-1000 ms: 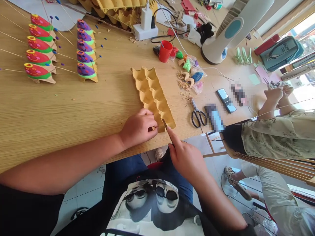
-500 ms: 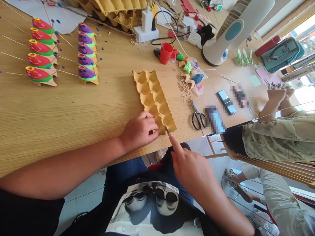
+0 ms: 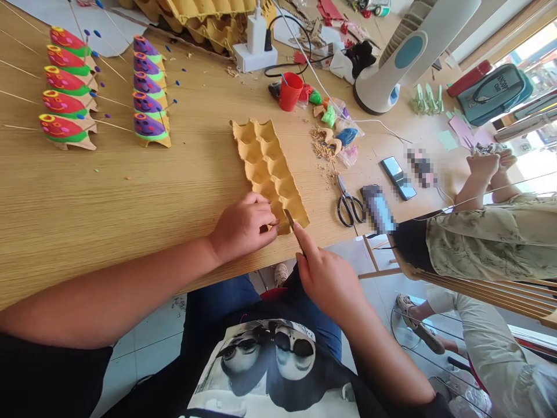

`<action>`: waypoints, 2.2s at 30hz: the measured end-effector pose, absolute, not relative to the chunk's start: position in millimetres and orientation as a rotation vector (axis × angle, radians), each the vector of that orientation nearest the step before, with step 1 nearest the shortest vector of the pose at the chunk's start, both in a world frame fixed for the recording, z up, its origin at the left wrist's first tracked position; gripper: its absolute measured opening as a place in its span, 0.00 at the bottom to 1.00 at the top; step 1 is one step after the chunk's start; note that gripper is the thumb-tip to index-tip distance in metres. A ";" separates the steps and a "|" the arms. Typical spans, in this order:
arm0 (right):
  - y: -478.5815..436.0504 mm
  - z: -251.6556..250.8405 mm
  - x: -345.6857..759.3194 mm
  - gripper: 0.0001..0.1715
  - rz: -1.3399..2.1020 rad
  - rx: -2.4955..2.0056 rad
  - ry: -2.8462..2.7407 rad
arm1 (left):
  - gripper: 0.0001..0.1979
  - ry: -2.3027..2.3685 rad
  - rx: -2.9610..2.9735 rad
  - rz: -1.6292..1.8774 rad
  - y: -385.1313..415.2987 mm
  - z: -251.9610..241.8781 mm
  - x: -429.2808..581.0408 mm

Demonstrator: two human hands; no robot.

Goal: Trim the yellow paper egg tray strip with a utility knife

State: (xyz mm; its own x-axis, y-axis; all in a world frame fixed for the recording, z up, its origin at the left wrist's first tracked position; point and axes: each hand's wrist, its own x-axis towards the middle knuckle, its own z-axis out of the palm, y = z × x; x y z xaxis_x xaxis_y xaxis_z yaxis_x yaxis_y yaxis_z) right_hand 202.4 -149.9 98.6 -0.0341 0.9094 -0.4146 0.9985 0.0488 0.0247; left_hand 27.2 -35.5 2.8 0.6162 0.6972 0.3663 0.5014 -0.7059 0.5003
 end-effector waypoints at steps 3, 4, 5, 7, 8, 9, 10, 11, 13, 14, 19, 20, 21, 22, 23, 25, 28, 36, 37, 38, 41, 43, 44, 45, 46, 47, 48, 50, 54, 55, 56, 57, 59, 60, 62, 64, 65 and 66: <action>-149.6 106.0 200.6 0.36 -0.373 1.865 1.971 | 0.09 0.973 2.479 0.795 -35.6 2.9 27.6; -148.9 107.6 199.6 0.36 -0.362 1.856 1.956 | 0.09 0.967 2.477 0.799 -35.5 2.8 27.6; -147.9 108.2 198.5 0.36 -0.352 1.855 1.947 | 0.09 0.959 2.477 0.801 -35.5 2.7 27.7; -146.1 106.7 196.2 0.37 -0.340 1.868 1.948 | 0.10 0.950 2.483 0.804 -35.6 2.6 27.7; -145.8 105.3 195.4 0.37 -0.337 1.874 1.956 | 0.10 0.955 2.485 0.808 -35.9 2.5 27.7; -146.5 103.9 195.0 0.37 -0.337 1.876 1.964 | 0.10 0.961 2.488 0.808 -36.4 2.6 27.8; -148.0 103.0 194.9 0.37 -0.338 1.874 1.971 | 0.10 0.966 2.489 0.806 -36.9 2.7 27.9; -150.2 102.4 195.2 0.37 -0.339 1.869 1.977 | 0.10 0.967 2.488 0.801 -37.6 2.9 28.0; -154.5 102.3 195.9 0.37 -0.336 1.857 1.977 | 0.09 0.962 2.480 0.793 -38.8 3.4 28.5; -155.6 102.4 196.0 0.37 -0.335 1.855 1.971 | 0.09 0.958 2.477 0.788 -39.2 3.6 28.7; -151.2 101.1 194.9 0.37 -0.355 1.879 1.957 | 0.10 0.956 2.491 0.775 -39.5 4.0 28.8; -151.6 101.2 195.4 0.37 -0.365 1.880 1.960 | 0.10 0.958 2.498 0.776 -39.6 4.1 28.7; -153.1 101.6 196.1 0.37 -0.375 1.875 1.960 | 0.10 0.962 2.504 0.779 -39.8 4.2 28.7; -155.4 102.0 196.9 0.37 -0.383 1.865 1.957 | 0.10 0.968 2.507 0.783 -40.1 4.5 28.8; -158.0 102.3 197.6 0.38 -0.389 1.855 1.950 | 0.10 0.974 2.508 0.786 -40.3 4.7 28.9; -161.3 101.8 197.5 0.38 -0.382 1.847 1.935 | 0.10 0.974 2.509 0.790 -40.5 5.2 29.3; -158.1 99.3 194.8 0.38 -0.356 1.864 1.936 | 0.11 0.947 2.515 0.782 -40.0 5.3 29.4; -162.0 101.3 198.8 0.38 -0.383 1.848 1.940 | 0.09 0.954 2.513 0.796 -41.0 4.2 29.6; -161.0 100.7 198.4 0.38 -0.376 1.852 1.932 | 0.09 0.952 2.511 0.791 -40.9 4.3 29.7; -159.1 99.9 197.6 0.38 -0.370 1.860 1.928 | 0.09 0.947 2.512 0.783 -40.7 4.5 29.7; -153.5 98.2 195.7 0.38 -0.373 1.880 1.937 | 0.10 0.938 2.515 0.769 -40.4 4.7 29.3; -155.5 99.4 196.5 0.38 -0.379 1.869 1.944 | 0.10 0.944 2.516 0.782 -40.9 4.6 29.2; -158.0 100.5 197.4 0.38 -0.381 1.859 1.940 | 0.09 0.948 2.515 0.793 -41.3 4.7 29.2; -160.6 101.5 198.3 0.38 -0.384 1.850 1.934 | 0.09 0.950 2.514 0.804 -41.7 4.7 29.4; -162.5 102.1 198.9 0.38 -0.390 1.841 1.930 | 0.09 0.950 2.512 0.811 -42.0 4.9 29.5; -163.3 102.2 199.2 0.38 -0.392 1.839 1.922 | 0.09 0.948 2.511 0.813 -42.2 5.2 29.7; -162.6 101.6 199.0 0.38 -0.393 1.839 1.921 | 0.09 0.944 2.511 0.809 -42.2 5.5 29.9; -158.6 99.2 198.1 0.38 -0.380 1.853 1.928 | 0.10 0.937 2.517 0.787 -41.7 6.0 30.0; -157.0 96.1 199.2 0.39 -0.403 1.881 1.968 | 0.10 0.933 2.531 0.772 -40.8 5.8 29.3; -159.4 96.5 200.2 0.38 -0.402 1.881 1.963 | 0.10 0.931 2.534 0.784 -40.8 5.5 29.1; -161.9 96.9 201.0 0.38 -0.408 1.880 1.957 | 0.10 0.928 2.536 0.798 -40.8 5.2 29.0; -163.8 97.4 201.4 0.38 -0.409 1.879 1.953 | 0.09 0.924 2.537 0.808 -40.8 4.9 28.9; -164.1 97.3 200.9 0.38 -0.403 1.884 1.952 | 0.09 0.914 2.540 0.806 -40.7 4.3 28.9; -162.6 96.7 200.1 0.38 -0.398 1.890 1.955 | 0.10 0.910 2.541 0.796 -40.5 4.2 28.9; -159.1 95.1 198.6 0.38 -0.392 1.897 1.966 | 0.10 0.913 2.539 0.777 -40.3 4.1 28.9; -159.2 93.9 198.5 0.38 -0.385 1.902 1.976 | 0.10 0.920 2.537 0.776 -40.3 4.2 28.9; -161.0 93.6 199.0 0.38 -0.377 1.900 1.981 | 0.10 0.922 2.537 0.783 -40.4 4.3 28.9; -163.5 93.4 199.7 0.38 -0.362 1.897 1.981 | 0.10 0.923 2.537 0.791 -40.5 4.5 29.0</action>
State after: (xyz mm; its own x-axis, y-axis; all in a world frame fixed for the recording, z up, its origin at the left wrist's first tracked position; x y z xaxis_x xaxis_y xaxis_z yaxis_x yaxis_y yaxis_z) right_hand 199.7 -163.5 93.4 -0.0230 0.9001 -0.4351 0.9958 0.0595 0.0703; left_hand 29.0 -40.5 4.5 0.6364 0.6668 0.3879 0.4852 -0.7369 0.4707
